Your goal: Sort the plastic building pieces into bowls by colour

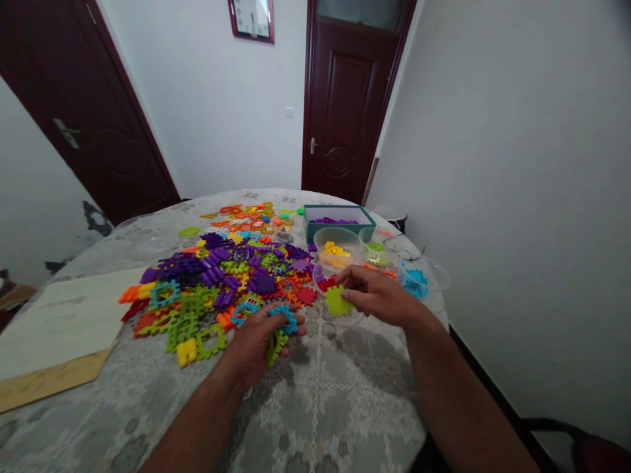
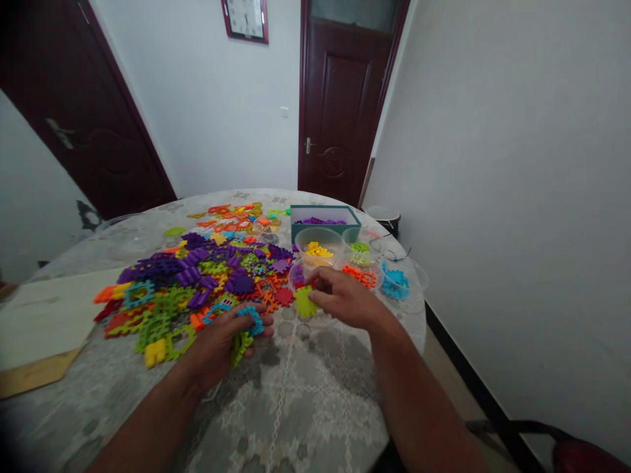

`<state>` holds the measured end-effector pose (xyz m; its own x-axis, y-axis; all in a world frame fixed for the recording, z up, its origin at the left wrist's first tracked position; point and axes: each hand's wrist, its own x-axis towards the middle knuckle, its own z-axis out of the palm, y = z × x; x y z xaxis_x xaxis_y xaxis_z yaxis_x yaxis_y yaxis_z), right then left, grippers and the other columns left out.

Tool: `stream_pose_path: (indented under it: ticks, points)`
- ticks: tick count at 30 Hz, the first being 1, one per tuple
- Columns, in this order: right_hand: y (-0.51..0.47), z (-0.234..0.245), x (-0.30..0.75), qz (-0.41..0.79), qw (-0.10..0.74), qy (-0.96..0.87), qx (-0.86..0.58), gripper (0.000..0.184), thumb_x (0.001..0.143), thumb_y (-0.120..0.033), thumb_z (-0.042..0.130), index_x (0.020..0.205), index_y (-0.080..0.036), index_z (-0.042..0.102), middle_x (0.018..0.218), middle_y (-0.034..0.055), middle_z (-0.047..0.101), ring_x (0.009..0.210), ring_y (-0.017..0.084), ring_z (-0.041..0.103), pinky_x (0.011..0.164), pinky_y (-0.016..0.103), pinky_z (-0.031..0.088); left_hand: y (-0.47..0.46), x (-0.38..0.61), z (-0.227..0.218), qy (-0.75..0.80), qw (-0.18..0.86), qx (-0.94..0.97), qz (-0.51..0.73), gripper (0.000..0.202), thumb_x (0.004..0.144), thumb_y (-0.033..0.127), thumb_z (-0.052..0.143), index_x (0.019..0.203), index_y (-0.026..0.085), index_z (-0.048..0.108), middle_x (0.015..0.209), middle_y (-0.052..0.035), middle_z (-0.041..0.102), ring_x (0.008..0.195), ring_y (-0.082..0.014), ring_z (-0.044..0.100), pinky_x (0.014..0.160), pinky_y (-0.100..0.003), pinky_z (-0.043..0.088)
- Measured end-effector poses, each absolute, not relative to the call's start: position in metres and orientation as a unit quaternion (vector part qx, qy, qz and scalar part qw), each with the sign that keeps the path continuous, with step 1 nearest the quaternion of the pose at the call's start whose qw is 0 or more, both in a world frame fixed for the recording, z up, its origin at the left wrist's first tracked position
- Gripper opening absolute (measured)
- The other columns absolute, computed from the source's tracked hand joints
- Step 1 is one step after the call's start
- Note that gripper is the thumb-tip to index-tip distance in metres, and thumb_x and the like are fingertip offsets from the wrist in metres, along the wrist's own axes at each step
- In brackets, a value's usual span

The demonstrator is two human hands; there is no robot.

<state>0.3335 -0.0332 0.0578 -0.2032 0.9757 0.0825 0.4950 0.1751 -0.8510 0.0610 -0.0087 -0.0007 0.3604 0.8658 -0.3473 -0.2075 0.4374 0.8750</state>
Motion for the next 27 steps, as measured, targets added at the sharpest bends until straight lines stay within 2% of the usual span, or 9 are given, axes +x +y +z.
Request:
stream_pose_path:
  ticks: [4, 7, 10, 13, 16, 19, 22, 27]
  points:
    - [-0.028, 0.063, 0.393, 0.369, 0.348, -0.636, -0.581, 0.028, 0.089, -0.030, 0.065, 0.115, -0.020, 0.067, 0.070, -0.0030, 0.062, 0.055, 0.012, 0.056, 0.047, 0.020, 0.044, -0.008, 0.061, -0.004, 0.424, 0.736, 0.377, 0.369, 0.032, 0.079, 0.028, 0.081, 0.103, 0.018, 0.064, 0.098, -0.0111, 0.074, 0.085, -0.0269, 0.078, 0.043, -0.021, 0.047]
    - [-0.009, 0.054, 0.429, 0.299, 0.456, -0.540, -0.641, 0.031, 0.086, -0.029, 0.067, 0.114, -0.017, 0.067, 0.070, -0.0011, 0.063, 0.055, 0.013, 0.058, 0.046, 0.021, 0.047, -0.008, 0.063, -0.007, 0.424, 0.739, 0.380, 0.361, 0.030, 0.080, 0.029, 0.080, 0.102, 0.018, 0.064, 0.098, -0.0100, 0.074, 0.090, -0.0273, 0.078, 0.045, -0.021, 0.048]
    - [0.015, 0.038, 0.451, 0.235, 0.585, -0.417, -0.655, 0.038, 0.085, -0.025, 0.066, 0.121, -0.014, 0.064, 0.083, 0.0047, 0.070, 0.067, 0.015, 0.068, 0.056, 0.023, 0.056, -0.008, 0.064, -0.008, 0.419, 0.756, 0.355, 0.356, 0.022, 0.081, 0.030, 0.077, 0.093, 0.017, 0.064, 0.100, -0.0116, 0.075, 0.092, -0.0284, 0.077, 0.045, -0.022, 0.048]
    - [0.030, 0.020, 0.461, 0.228, 0.624, -0.375, -0.647, 0.045, 0.084, -0.020, 0.062, 0.129, -0.014, 0.062, 0.107, 0.0112, 0.073, 0.083, 0.016, 0.074, 0.068, 0.026, 0.062, -0.008, 0.063, -0.007, 0.409, 0.781, 0.314, 0.352, 0.021, 0.086, 0.036, 0.072, 0.085, 0.017, 0.063, 0.098, -0.0127, 0.075, 0.091, -0.0295, 0.077, 0.045, -0.024, 0.049]
    - [0.028, 0.012, 0.460, 0.201, 0.618, -0.384, -0.656, 0.040, 0.082, -0.017, 0.057, 0.121, -0.014, 0.066, 0.120, 0.0134, 0.071, 0.088, 0.017, 0.075, 0.069, 0.025, 0.063, -0.007, 0.063, -0.007, 0.410, 0.776, 0.310, 0.365, 0.022, 0.087, 0.038, 0.073, 0.090, 0.017, 0.065, 0.093, -0.0106, 0.074, 0.093, -0.0310, 0.077, 0.045, -0.025, 0.049]
    - [0.014, 0.021, 0.447, 0.196, 0.602, -0.407, -0.659, 0.029, 0.083, -0.020, 0.057, 0.108, -0.015, 0.070, 0.115, 0.0124, 0.073, 0.084, 0.017, 0.074, 0.065, 0.025, 0.063, -0.009, 0.063, -0.007, 0.400, 0.766, 0.347, 0.365, 0.027, 0.086, 0.041, 0.076, 0.093, 0.017, 0.066, 0.100, -0.0117, 0.074, 0.098, -0.0322, 0.076, 0.045, -0.025, 0.050]
    - [-0.003, 0.040, 0.421, 0.251, 0.570, -0.454, -0.637, 0.025, 0.086, -0.025, 0.059, 0.106, -0.016, 0.071, 0.108, 0.0113, 0.075, 0.077, 0.016, 0.073, 0.063, 0.026, 0.062, -0.011, 0.064, -0.007, 0.387, 0.759, 0.378, 0.361, 0.033, 0.086, 0.047, 0.077, 0.096, 0.017, 0.068, 0.101, -0.0110, 0.074, 0.100, -0.0314, 0.076, 0.046, -0.025, 0.052]
    - [-0.026, 0.057, 0.360, 0.349, 0.417, -0.604, -0.582, 0.027, 0.091, -0.036, 0.064, 0.110, -0.019, 0.073, 0.099, 0.0085, 0.077, 0.068, 0.015, 0.069, 0.060, 0.027, 0.058, -0.014, 0.066, -0.009, 0.391, 0.751, 0.385, 0.366, 0.037, 0.084, 0.046, 0.080, 0.105, 0.016, 0.073, 0.106, -0.0141, 0.076, 0.092, -0.0279, 0.076, 0.045, -0.024, 0.053]
